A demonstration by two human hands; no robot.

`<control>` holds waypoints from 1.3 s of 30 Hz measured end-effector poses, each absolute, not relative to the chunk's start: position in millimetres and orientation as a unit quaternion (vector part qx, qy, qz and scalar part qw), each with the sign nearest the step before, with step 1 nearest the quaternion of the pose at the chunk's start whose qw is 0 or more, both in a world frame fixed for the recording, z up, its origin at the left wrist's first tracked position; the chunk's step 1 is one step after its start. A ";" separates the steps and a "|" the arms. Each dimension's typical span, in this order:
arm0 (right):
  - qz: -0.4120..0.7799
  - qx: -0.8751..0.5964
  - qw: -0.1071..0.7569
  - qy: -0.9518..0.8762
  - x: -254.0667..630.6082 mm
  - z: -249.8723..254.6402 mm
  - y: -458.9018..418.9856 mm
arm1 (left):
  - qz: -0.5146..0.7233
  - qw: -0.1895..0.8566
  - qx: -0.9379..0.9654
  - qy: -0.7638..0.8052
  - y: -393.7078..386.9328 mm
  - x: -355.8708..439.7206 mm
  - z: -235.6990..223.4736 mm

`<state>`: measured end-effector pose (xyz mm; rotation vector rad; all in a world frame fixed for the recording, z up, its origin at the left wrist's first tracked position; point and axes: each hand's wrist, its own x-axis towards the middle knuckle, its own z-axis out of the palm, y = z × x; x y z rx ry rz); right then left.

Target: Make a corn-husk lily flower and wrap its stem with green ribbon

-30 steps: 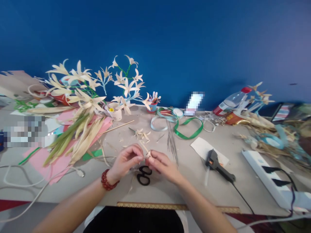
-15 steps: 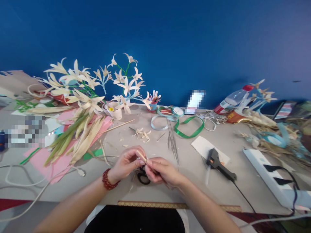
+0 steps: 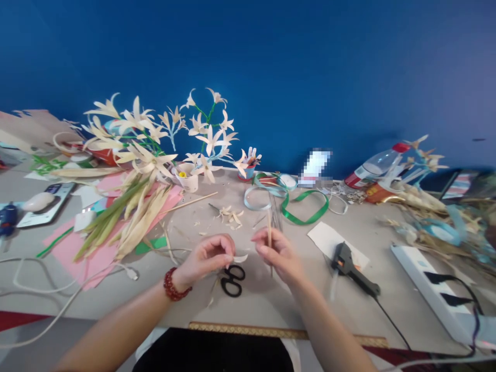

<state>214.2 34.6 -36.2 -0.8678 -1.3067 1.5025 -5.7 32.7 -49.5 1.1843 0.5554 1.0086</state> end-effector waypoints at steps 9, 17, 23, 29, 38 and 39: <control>0.557 -0.384 0.308 -0.668 199.5 -25.2 33.2 | 0.420 0.679 0.527 0.290 33.3 -6.1 -50.7; 0.466 -0.398 0.331 -0.718 177.4 -37.2 21.9 | 0.518 0.641 0.479 0.304 31.3 2.8 -55.8; 0.447 -0.424 0.326 -0.717 170.8 -40.4 19.3 | 0.507 0.657 0.474 0.293 28.8 6.1 -56.2; 0.608 -0.369 0.301 -0.635 177.8 -38.7 20.7 | 0.509 0.633 0.506 0.290 29.5 4.1 -58.9; 0.886 -0.216 0.216 -0.349 179.8 -32.7 19.8 | 0.488 0.609 0.561 0.275 29.4 1.1 -48.8; 0.897 -0.196 0.208 -0.338 182.2 -32.5 19.1 | 0.491 0.608 0.559 0.276 30.6 0.2 -50.1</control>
